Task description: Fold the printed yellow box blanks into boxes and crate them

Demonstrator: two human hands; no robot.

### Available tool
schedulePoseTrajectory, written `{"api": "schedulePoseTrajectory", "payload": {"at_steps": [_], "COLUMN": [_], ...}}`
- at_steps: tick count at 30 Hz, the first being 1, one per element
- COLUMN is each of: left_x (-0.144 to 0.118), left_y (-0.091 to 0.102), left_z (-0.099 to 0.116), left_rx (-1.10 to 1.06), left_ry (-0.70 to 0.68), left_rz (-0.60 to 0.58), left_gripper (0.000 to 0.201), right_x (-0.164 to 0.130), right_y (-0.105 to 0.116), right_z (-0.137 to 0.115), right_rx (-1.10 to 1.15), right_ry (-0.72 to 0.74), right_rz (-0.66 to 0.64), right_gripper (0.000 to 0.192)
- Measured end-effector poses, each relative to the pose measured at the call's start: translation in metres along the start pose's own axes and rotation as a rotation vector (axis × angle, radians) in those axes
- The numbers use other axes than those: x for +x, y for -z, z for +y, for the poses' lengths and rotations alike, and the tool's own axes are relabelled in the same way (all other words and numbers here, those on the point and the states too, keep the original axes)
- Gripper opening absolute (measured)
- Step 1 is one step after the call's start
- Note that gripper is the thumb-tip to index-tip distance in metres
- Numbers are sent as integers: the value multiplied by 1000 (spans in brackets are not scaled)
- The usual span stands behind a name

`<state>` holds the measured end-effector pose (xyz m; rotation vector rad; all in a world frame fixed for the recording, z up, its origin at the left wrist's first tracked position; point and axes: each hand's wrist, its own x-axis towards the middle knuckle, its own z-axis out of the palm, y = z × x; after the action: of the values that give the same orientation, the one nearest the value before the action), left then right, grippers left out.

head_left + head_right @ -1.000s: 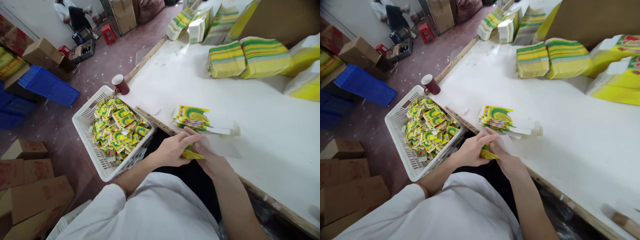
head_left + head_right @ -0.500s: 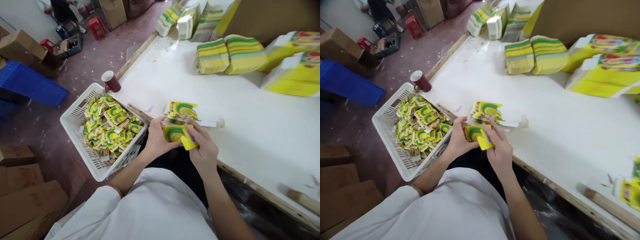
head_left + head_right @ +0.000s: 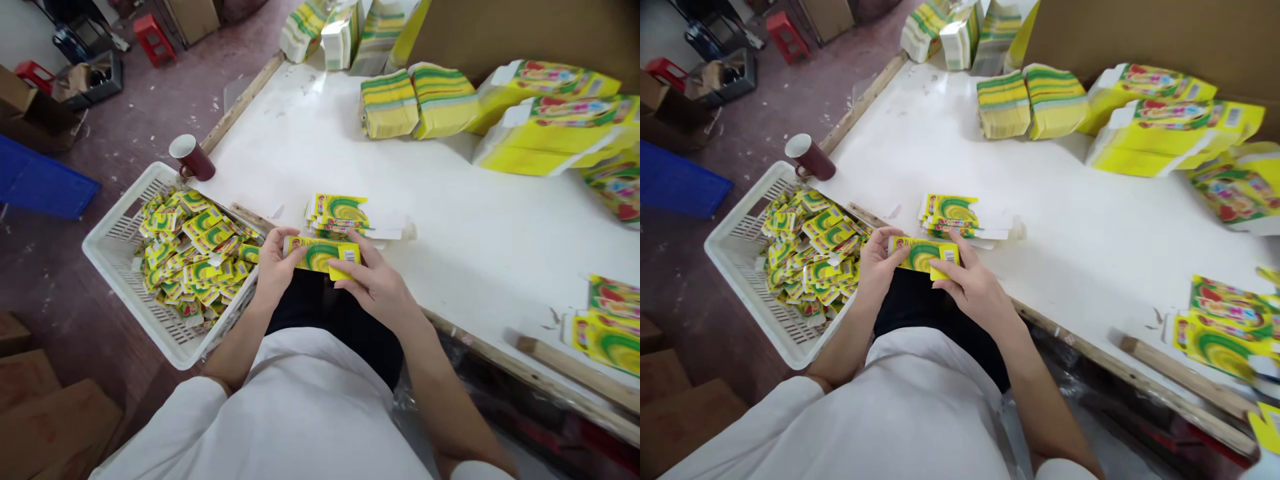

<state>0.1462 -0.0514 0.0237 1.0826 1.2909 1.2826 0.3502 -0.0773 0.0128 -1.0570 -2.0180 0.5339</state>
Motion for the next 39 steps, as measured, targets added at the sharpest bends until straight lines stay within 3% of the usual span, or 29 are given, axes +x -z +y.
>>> {"api": "schedulePoseTrajectory", "payload": {"at_steps": [7, 13, 18, 20, 23, 26, 28, 30, 31, 33, 36, 39], "left_x": [3, 6, -1, 0, 12, 33, 44, 47, 47, 43, 37, 29], "left_y": [-3, 3, -4, 3, 46, 120, 164, 185, 186, 169, 115, 55], "left_z": [0, 0, 1, 3, 7, 14, 17, 15, 12, 3, -13, -23], "left_rx": [-18, -47, 12, 74, 319, 658, 818, 865, 861, 816, 657, 348], "left_ry": [-16, -3, 44, 16, -162, -338, -387, -429, -440, -436, -364, -300], "left_rz": [8, 26, -46, -23, 208, 613, 842, 958, 954, 838, 585, 342], "left_gripper": [28, 35, 38, 39, 33, 30, 55, 68, 67, 57, 49, 61], "right_x": [8, 8, 8, 11, 18, 27, 32, 36, 37, 38, 39, 40], "right_y": [-16, -11, -29, -38, -38, -26, -20, -18, -19, -20, -16, -7], "right_z": [-2, -1, -4, -4, 8, 38, 61, 79, 85, 91, 84, 60], "right_rx": [-30, 37, 199, 185, 99, -73, -189, -241, -250, -259, -275, -186], "right_ry": [-48, -83, -225, -221, -195, -266, -321, -339, -340, -343, -374, -423], "right_rz": [202, 34, 232, 217, 163, 267, 291, 228, 192, 160, 204, 269], "right_gripper": [24, 20, 54, 61, 76, 63, 58, 54, 51, 44, 43, 48]}}
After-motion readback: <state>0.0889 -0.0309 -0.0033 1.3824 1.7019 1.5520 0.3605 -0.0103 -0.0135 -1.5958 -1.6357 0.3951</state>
